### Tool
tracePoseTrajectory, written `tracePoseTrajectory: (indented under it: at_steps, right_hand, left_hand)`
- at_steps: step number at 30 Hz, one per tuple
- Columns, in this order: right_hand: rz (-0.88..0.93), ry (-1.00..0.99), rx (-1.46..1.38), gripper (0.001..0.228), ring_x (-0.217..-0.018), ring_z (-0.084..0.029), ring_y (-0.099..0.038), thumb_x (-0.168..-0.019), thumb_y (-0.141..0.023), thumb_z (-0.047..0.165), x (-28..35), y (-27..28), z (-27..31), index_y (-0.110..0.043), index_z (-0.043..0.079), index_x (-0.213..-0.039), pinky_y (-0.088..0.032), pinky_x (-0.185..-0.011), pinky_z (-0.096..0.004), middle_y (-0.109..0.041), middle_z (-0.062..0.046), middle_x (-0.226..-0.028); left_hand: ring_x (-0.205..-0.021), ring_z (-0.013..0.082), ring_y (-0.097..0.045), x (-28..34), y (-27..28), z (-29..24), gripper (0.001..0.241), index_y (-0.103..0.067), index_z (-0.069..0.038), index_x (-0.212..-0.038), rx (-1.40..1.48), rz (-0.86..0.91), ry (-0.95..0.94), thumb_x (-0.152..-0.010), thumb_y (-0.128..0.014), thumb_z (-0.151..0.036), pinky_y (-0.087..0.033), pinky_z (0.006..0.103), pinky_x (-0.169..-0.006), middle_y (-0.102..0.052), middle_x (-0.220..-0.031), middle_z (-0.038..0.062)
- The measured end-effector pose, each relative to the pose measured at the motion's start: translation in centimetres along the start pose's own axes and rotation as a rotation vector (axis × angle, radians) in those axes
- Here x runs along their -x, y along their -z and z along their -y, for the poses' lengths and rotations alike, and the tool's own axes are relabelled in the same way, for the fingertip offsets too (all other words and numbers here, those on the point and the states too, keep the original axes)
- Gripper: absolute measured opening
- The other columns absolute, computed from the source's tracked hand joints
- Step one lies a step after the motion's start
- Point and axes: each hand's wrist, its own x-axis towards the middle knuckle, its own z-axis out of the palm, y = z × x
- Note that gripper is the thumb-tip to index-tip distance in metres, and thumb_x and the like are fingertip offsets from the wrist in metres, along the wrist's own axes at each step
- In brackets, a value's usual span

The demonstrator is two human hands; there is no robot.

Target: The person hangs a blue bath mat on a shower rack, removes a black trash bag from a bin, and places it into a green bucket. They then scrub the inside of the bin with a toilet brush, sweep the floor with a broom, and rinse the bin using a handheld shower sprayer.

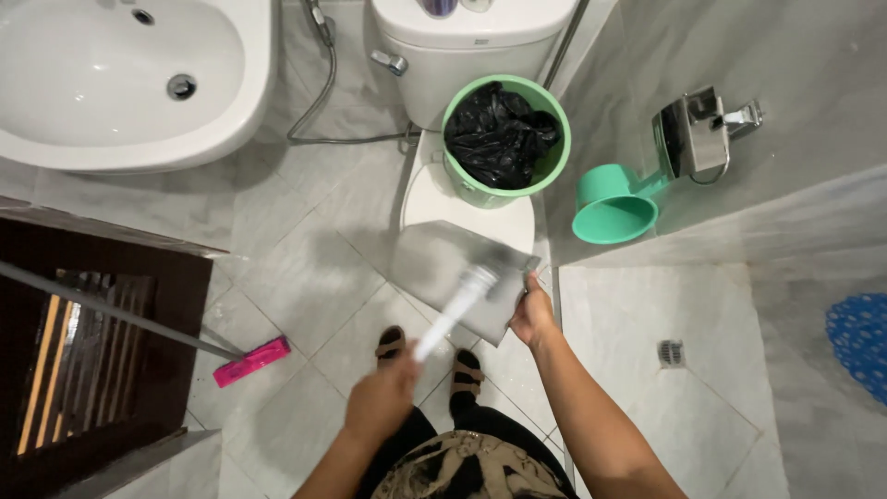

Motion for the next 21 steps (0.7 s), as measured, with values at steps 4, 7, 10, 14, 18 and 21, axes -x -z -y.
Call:
tracePoseTrajectory:
  at_steps: [4,7,10,14,18,21]
  right_hand:
    - [0.029,-0.027,-0.02,0.049,-0.115,-0.034,-0.06,-0.107,-0.038,0.028,-1.0,1.9,-1.0,-0.048,-0.007,-0.139,-0.047,-0.103,-0.049,-0.058,-0.029,-0.138]
    - [0.112,-0.026,0.016,0.045,-0.103,-0.032,-0.058,-0.106,-0.037,0.021,-0.8,2.6,-1.8,-0.044,-0.012,-0.135,-0.047,-0.092,-0.044,-0.057,-0.031,-0.13]
    - [0.169,-0.043,0.073,0.028,-0.082,-0.024,-0.054,-0.097,-0.045,0.009,-2.1,3.8,-2.5,-0.046,-0.006,-0.121,-0.047,-0.078,-0.038,-0.056,-0.023,-0.109]
    - [0.157,-0.002,0.061,0.08,-0.12,-0.033,-0.054,-0.085,-0.054,-0.007,0.1,2.6,-1.9,-0.02,0.0,-0.157,-0.046,-0.099,-0.039,-0.047,-0.029,-0.142]
    - [0.139,0.068,0.119,0.097,-0.134,-0.032,-0.046,-0.083,-0.059,-0.006,1.7,2.5,-1.9,-0.005,0.003,-0.163,-0.035,-0.113,-0.037,-0.031,-0.032,-0.157]
    - [0.145,0.101,0.197,0.097,-0.148,-0.037,-0.031,-0.08,-0.051,-0.015,1.0,3.9,-2.4,-0.006,0.008,-0.163,-0.006,-0.125,-0.049,-0.016,-0.035,-0.162]
  left_hand:
    - [-0.052,0.0259,-0.064,-0.6,0.9,0.7,0.051,-0.043,-0.031,-0.152,-0.161,-0.049,-0.027,-0.104,-0.038,-0.046,-0.055,0.0437,-0.052,-0.068,-0.069,0.009]
    - [-0.074,0.0368,-0.073,-1.1,2.7,0.5,0.049,-0.045,-0.027,-0.15,-0.008,-0.119,0.173,-0.104,-0.037,-0.043,-0.058,0.0523,-0.071,-0.076,-0.089,0.014]
    - [-0.071,0.0317,-0.068,0.0,2.9,-1.4,0.049,-0.042,-0.026,-0.151,-0.014,0.007,0.157,-0.105,-0.034,-0.04,-0.054,0.0485,-0.066,-0.072,-0.086,0.01]
    - [-0.061,0.03,-0.069,1.3,2.5,-2.7,0.047,-0.044,-0.031,-0.15,-0.183,0.013,-0.052,-0.105,-0.039,-0.041,-0.057,0.0488,-0.057,-0.073,-0.08,0.01]
    - [-0.084,0.0395,-0.073,-0.8,2.4,-0.4,0.049,-0.047,-0.02,-0.148,0.022,-0.078,0.18,-0.105,-0.033,-0.04,-0.056,0.0538,-0.079,-0.075,-0.102,0.017]
    - [-0.079,0.0335,-0.072,0.7,2.4,-1.9,0.054,-0.042,-0.02,-0.149,-0.021,0.026,0.178,-0.106,-0.025,-0.046,-0.059,0.0503,-0.077,-0.073,-0.103,0.013]
